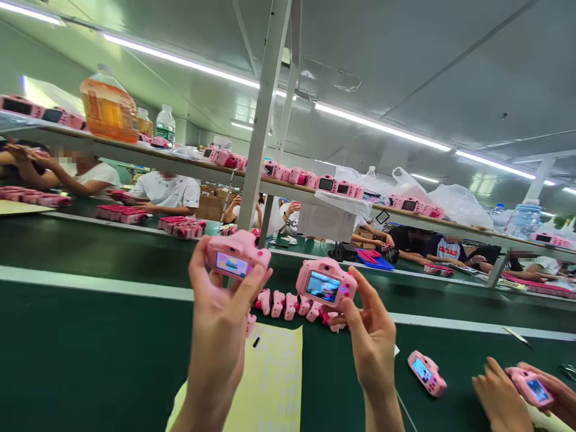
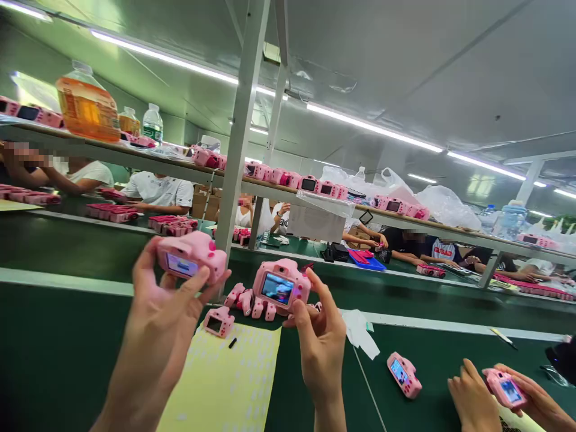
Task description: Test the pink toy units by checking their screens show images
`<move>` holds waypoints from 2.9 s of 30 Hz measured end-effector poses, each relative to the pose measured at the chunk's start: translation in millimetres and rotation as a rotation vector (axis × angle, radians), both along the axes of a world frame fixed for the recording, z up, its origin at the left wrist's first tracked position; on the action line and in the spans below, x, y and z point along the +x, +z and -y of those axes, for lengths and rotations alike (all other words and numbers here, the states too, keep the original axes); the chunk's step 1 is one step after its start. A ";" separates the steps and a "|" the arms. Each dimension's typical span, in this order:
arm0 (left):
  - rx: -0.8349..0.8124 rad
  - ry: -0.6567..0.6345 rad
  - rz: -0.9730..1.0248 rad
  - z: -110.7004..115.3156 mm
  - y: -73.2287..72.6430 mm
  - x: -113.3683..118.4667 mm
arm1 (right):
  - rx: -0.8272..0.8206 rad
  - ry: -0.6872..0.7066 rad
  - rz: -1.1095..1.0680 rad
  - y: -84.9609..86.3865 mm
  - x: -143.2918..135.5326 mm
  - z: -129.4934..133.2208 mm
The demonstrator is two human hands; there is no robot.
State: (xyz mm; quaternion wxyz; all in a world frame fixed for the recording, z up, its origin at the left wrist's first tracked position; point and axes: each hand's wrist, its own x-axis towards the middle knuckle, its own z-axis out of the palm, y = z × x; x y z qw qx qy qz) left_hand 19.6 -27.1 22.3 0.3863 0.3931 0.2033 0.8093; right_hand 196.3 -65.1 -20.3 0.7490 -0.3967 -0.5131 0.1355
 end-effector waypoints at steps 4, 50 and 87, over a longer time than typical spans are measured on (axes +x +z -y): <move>-0.143 -0.137 0.022 -22.3 -10.5 21.8 | -0.003 0.186 -0.134 5.4 -0.6 -36.3; -0.018 0.020 -0.078 -58.1 -44.7 53.3 | -0.019 0.343 -0.182 -5.2 20.2 -71.7; -0.097 0.173 -0.171 -128.6 -100.1 69.9 | -0.192 0.273 -0.226 -49.6 22.0 -146.6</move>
